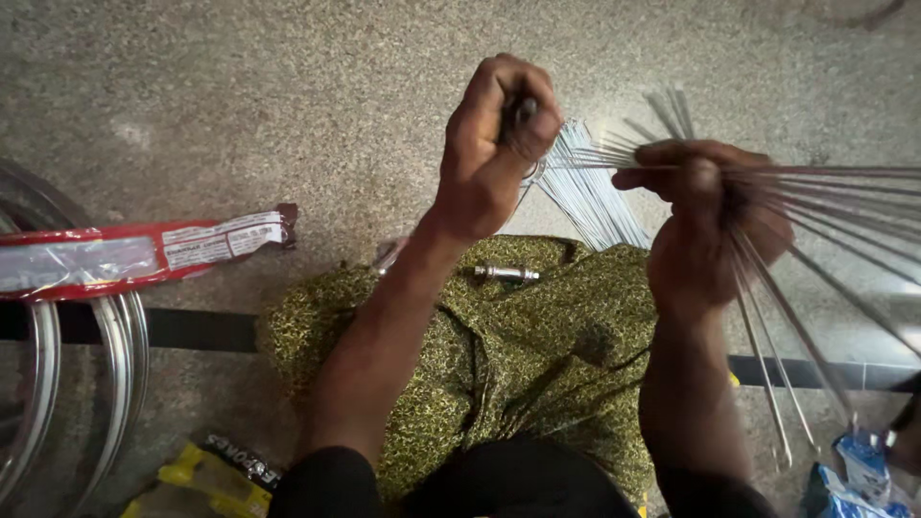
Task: The person unboxes and organizes bundles of bicycle spokes by hand, removing them from plastic and paper packaging while sitting on the floor.
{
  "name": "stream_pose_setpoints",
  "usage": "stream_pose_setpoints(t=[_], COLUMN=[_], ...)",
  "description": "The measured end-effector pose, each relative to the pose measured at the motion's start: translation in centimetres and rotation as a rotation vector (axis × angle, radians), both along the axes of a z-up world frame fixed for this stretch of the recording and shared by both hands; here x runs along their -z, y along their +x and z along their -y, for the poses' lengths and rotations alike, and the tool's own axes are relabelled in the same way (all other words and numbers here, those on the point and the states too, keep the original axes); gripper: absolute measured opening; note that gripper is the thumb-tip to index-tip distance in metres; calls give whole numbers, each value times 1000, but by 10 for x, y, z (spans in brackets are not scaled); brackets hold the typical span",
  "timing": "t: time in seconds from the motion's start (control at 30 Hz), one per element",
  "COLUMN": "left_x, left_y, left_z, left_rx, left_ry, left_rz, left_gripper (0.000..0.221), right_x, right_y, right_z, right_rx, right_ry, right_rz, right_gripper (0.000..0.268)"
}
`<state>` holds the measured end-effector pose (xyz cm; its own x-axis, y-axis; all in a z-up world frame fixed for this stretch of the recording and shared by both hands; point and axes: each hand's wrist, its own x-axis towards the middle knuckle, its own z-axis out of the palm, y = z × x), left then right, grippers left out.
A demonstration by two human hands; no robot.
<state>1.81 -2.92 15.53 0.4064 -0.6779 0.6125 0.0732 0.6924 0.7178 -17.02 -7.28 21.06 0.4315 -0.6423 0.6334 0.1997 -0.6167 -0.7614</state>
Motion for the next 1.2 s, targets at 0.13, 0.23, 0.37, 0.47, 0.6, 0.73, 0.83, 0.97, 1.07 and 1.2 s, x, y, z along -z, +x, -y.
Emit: stream_pose_setpoints(t=[0.13,0.23,0.37,0.47,0.6,0.73,0.83,0.97,1.07,1.2], left_x=[-3,-4,-7,-8,-8,-10,-9,-9,-9,-13], left_y=[-5,-6,-9,-9,-7,-6,-5,-4,-4,0], left_z=[-4,-9,-8,-7,-10,-12,-13,-10,-8,-4], left_rx=[-67,-69,-81,-98,-105,-100,-89,-93,-34,-229], left_ry=[8,17,46,51,52,55,63,55,62,-50], left_rz=[122,164,201,220,239,253,247,272,254,467], left_gripper=[21,21,21,21,22,23,23,23,27,23], right_x=[-6,-6,-1,0,-1,-7,-11,-17,-20,-17], right_y=[-4,-4,-3,-2,-1,3,7,7,-1,-11], right_z=[-4,-8,-7,-8,-10,-10,-11,-4,7,16], right_rx=[41,52,87,106,73,53,63,82,56,-129], right_ry=[-107,-100,-163,-175,-148,-164,-183,-276,-392,-214], right_rz=[87,96,114,115,121,81,41,-129,-616,-528], right_gripper=[27,26,25,26,27,27,29,32,28,24])
